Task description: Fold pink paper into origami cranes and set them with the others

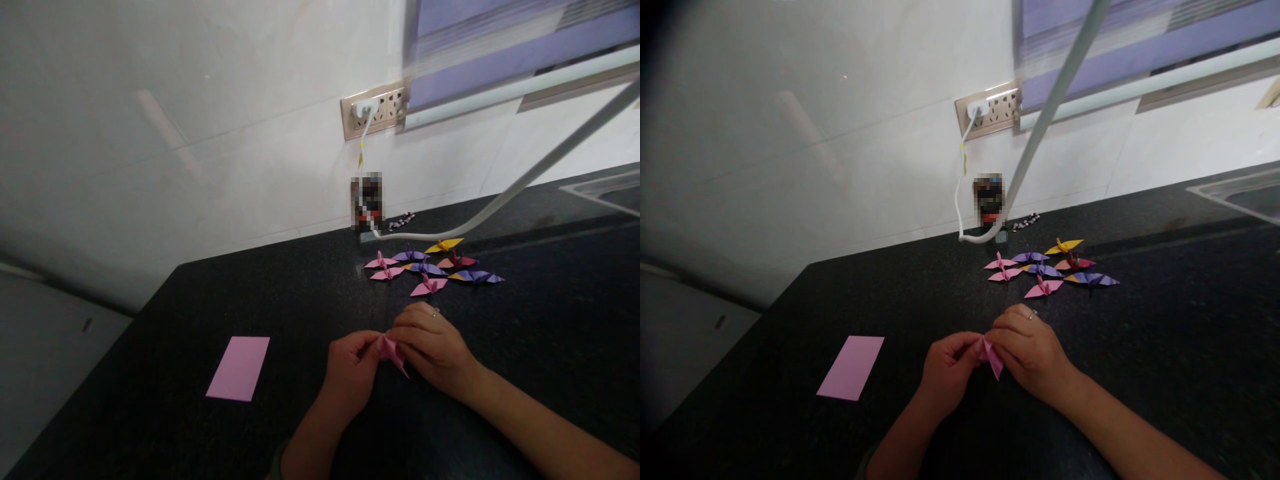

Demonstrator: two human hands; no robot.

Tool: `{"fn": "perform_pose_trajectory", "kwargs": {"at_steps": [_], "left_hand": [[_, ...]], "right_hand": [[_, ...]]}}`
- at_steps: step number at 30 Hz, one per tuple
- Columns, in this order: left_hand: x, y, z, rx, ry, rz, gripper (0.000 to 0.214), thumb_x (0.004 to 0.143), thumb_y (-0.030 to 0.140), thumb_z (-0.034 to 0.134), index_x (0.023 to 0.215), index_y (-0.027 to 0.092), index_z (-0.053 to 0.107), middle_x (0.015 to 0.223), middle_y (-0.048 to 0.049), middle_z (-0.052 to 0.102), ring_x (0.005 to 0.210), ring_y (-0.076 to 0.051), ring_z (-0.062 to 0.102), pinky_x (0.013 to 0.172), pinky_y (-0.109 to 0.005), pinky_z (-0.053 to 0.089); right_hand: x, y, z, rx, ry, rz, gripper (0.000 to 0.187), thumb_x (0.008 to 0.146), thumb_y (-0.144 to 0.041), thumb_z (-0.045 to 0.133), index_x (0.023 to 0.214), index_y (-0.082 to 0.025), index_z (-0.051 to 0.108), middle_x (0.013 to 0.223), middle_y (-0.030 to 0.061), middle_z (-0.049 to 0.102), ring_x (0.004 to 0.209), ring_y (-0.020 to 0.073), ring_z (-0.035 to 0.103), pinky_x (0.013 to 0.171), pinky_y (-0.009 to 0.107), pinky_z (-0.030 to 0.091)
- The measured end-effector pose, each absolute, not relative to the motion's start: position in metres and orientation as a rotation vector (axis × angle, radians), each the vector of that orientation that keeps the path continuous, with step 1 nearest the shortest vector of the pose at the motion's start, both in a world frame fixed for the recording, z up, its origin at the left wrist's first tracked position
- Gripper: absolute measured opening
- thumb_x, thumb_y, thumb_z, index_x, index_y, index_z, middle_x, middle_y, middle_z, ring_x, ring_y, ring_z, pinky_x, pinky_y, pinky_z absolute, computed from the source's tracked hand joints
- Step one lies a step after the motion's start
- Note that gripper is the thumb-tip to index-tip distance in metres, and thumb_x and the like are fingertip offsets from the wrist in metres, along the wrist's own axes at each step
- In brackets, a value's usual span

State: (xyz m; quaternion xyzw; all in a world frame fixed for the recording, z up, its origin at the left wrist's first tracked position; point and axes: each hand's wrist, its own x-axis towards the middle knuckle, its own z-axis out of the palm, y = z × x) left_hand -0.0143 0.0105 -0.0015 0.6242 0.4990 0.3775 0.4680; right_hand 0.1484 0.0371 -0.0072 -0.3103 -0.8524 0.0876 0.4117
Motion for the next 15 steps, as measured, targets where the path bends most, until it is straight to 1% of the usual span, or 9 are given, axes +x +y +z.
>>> {"fn": "perform_pose_trajectory", "kwargs": {"at_steps": [7, 12, 15], "left_hand": [[-0.0143, 0.0109, -0.0059, 1.427, 1.246, 0.939, 0.024, 0.076, 0.032, 0.047, 0.082, 0.016, 0.062, 0.075, -0.0047, 0.063, 0.068, -0.016, 0.057, 0.064, -0.026, 0.045], [-0.014, 0.0113, -0.0066, 1.381, 1.245, 0.975, 0.022, 0.074, 0.031, 0.048, 0.083, 0.017, 0.063, 0.077, -0.0048, 0.064, 0.069, -0.016, 0.057, 0.064, -0.027, 0.045], [-0.0134, 0.0116, -0.0065, 1.35, 1.235, 0.988, 0.022, 0.074, 0.03, 0.049, 0.082, 0.016, 0.064, 0.076, -0.0047, 0.064, 0.069, -0.016, 0.057, 0.064, -0.027, 0.045]], "right_hand": [[0.1506, 0.0374, -0.0072, -0.8, -2.196, 0.188, 0.018, 0.074, -0.015, 0.05, 0.087, -0.02, 0.062, 0.077, 0.0058, 0.057, 0.075, 0.0175, 0.05, 0.065, 0.032, 0.042], [0.1495, 0.0348, -0.0049, -0.822, -2.204, 0.167, 0.015, 0.075, -0.016, 0.05, 0.08, -0.021, 0.063, 0.077, 0.0052, 0.057, 0.076, 0.0174, 0.05, 0.064, 0.031, 0.041], [0.1491, 0.0335, -0.0051, -0.836, -2.227, 0.151, 0.015, 0.075, -0.016, 0.05, 0.08, -0.02, 0.063, 0.078, 0.0058, 0.057, 0.076, 0.0178, 0.049, 0.064, 0.031, 0.041]]}}
